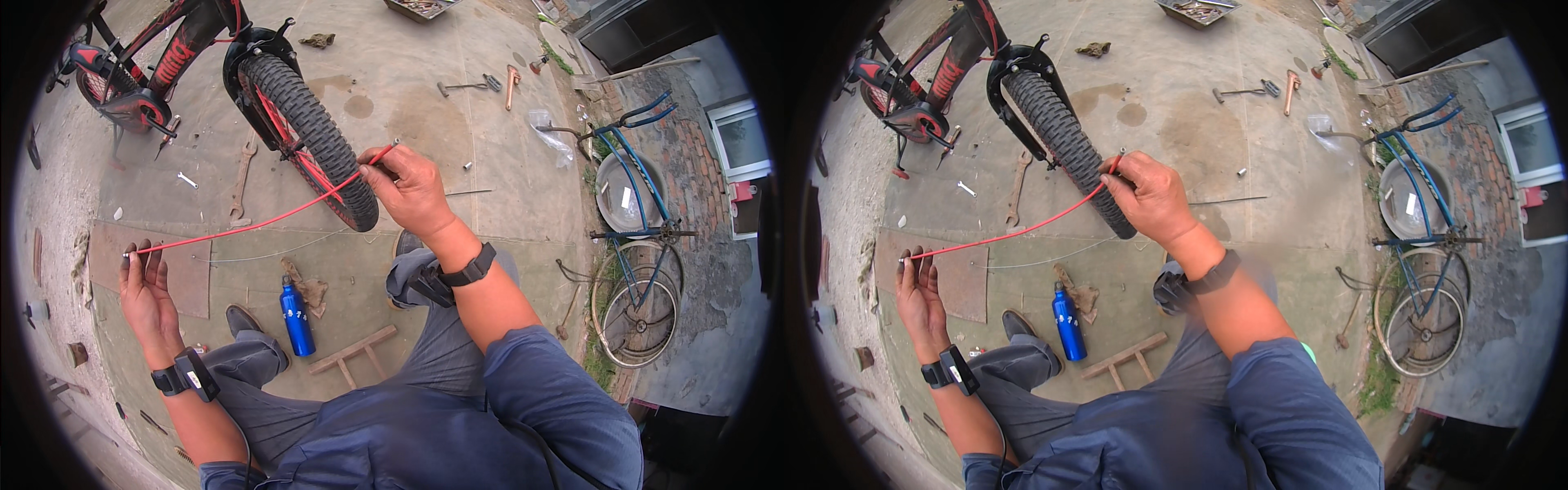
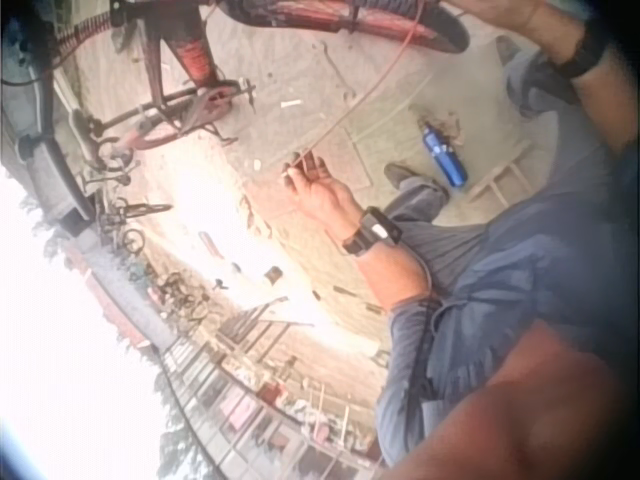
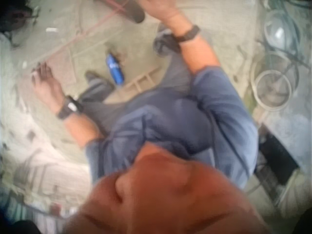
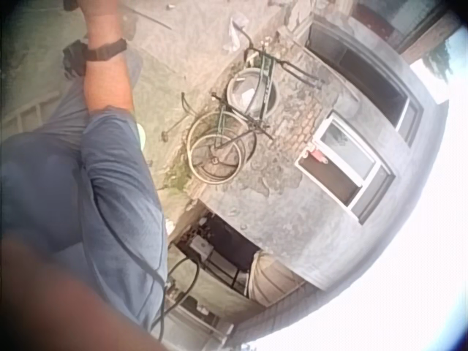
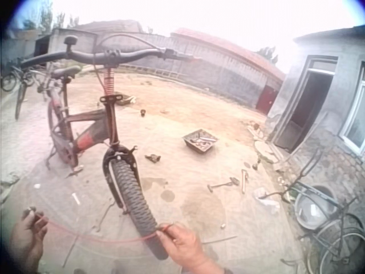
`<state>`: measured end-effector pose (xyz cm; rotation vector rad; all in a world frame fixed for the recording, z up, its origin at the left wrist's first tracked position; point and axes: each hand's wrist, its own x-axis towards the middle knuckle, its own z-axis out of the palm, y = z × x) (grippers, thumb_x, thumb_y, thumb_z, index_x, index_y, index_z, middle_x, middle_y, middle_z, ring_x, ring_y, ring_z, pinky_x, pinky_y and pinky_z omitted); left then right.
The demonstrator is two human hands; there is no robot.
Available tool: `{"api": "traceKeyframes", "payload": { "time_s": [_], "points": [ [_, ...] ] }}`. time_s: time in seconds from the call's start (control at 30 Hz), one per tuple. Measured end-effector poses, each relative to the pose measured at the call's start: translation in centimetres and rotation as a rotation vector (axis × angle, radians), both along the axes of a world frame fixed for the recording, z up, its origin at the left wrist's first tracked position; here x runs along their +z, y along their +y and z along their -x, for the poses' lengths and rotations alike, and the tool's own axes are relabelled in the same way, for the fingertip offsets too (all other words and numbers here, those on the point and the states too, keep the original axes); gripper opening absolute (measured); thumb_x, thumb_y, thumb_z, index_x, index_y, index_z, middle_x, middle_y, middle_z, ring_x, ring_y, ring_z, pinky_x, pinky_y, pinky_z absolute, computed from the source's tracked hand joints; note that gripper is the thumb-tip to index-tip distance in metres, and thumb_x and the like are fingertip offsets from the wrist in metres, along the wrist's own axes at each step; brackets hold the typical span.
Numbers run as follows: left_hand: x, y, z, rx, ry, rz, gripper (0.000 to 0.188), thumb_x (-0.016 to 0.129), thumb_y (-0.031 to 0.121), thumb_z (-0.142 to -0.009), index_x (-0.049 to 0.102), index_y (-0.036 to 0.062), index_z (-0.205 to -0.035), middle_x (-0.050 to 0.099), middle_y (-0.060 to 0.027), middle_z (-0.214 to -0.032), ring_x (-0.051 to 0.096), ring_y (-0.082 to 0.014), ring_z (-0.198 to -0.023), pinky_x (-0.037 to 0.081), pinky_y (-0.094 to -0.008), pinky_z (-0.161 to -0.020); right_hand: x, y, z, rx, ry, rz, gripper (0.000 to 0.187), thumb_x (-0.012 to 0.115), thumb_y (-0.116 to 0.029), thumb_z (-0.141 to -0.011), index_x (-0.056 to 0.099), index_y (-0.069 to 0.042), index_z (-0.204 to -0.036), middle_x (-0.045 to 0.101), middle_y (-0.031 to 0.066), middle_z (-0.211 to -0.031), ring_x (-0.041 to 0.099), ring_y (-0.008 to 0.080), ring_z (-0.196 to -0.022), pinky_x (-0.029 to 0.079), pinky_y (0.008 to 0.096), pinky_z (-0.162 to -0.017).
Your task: The person removes a red cable housing and inner wire from a bicycle, then measures and compares the lengths of the housing and wire. They insert the wire into the housing and attach a metal ferrule to the end, preparing the cable assembly.
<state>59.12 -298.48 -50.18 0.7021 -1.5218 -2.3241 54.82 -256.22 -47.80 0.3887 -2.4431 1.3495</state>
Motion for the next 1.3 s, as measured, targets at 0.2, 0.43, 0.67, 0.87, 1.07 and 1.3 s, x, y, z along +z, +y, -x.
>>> {"api": "traceKeyframes", "payload": {
  "time_s": [0.2, 0.43, 0.67, 0.87, 1.07, 1.3],
  "points": [
    [-0.11, -0.09, 0.01, -0.003, 0.013, -0.002, 0.033, 0.058, 0.019, -0.103, 0.053, 0.0018, -0.13, 0.065, -0.0144, -0.124, 0.068, -0.0245, -0.11, 0.059, -0.0289, -0.082, -0.1, 0.07, 0.13, 0.006, 0.038, -0.046, 0.013, 0.072, -0.004, -0.087, 0.072, -0.003, -0.1, 0.067, 0.0084, -0.084, 0.064, 0.0174, -0.073, 0.051, 0.029, -0.065],
    [0.01, 0.03, -0.04, 0.001, 0.003, -0.003, 0.034, 0.058, 0.02, -0.103, 0.052, 0.0021, -0.131, 0.065, -0.0141, -0.125, 0.067, -0.0252, -0.111, 0.058, -0.0296, -0.082, -0.34, 0.04, 0.21, 0.011, 0.047, -0.058, 0.013, 0.072, -0.004, -0.087, 0.071, -0.002, -0.099, 0.068, 0.0084, -0.086, 0.064, 0.0172, -0.072, 0.05, 0.0287, -0.063],
    [-0.24, -0.11, 0.04, 0.008, 0.001, 0.024, 0.034, 0.057, 0.02, -0.103, 0.052, 0.0025, -0.132, 0.065, -0.0139, -0.125, 0.067, -0.0259, -0.112, 0.057, -0.0298, -0.083, -0.28, -0.12, 0.16, 0.021, 0.048, -0.066, 0.013, 0.072, -0.003, -0.086, 0.07, -0.002, -0.099, 0.064, 0.0075, -0.082, 0.061, 0.0162, -0.068, 0.049, 0.0283, -0.059],
    [-0.52, -0.39, 0.06, 0.003, -0.002, 0.024, 0.034, 0.057, 0.021, -0.103, 0.052, 0.0028, -0.132, 0.065, -0.0137, -0.125, 0.067, -0.0255, -0.112, 0.056, -0.0296, -0.083, -0.3, -0.4, 0.19, 0.013, 0.035, -0.06, 0.013, 0.073, -0.009, -0.083, 0.07, -0.008, -0.096, 0.061, 0.0098, -0.078, 0.063, 0.0272, -0.067, 0.05, 0.0349, -0.06],
    [-0.48, -0.31, 0.06, 0.006, -0.004, 0.027, 0.035, 0.057, 0.021, -0.103, 0.052, 0.0029, -0.132, 0.065, -0.0141, -0.125, 0.067, -0.0252, -0.112, 0.056, -0.0296, -0.083, -0.28, -0.48, 0.03, 0.041, 0.06, -0.093, 0.014, 0.072, -0.002, -0.085, 0.071, -0.004, -0.099, 0.061, 0.0073, -0.078, 0.059, 0.0167, -0.064, 0.046, 0.029, -0.058],
    [-0.4, -0.09, 0.07, 0.009, -0.017, 0.024, 0.036, 0.058, 0.022, -0.103, 0.052, 0.003, -0.133, 0.064, -0.0139, -0.126, 0.066, -0.0245, -0.113, 0.055, -0.0304, -0.083, -0.57, -0.9, 0.11, 0.025, 0.082, -0.098, 0.013, 0.074, -0.009, -0.081, 0.07, -0.008, -0.093, 0.061, 0.009, -0.078, 0.061, 0.0283, -0.065, 0.049, 0.0359, -0.058]
  ]
}}
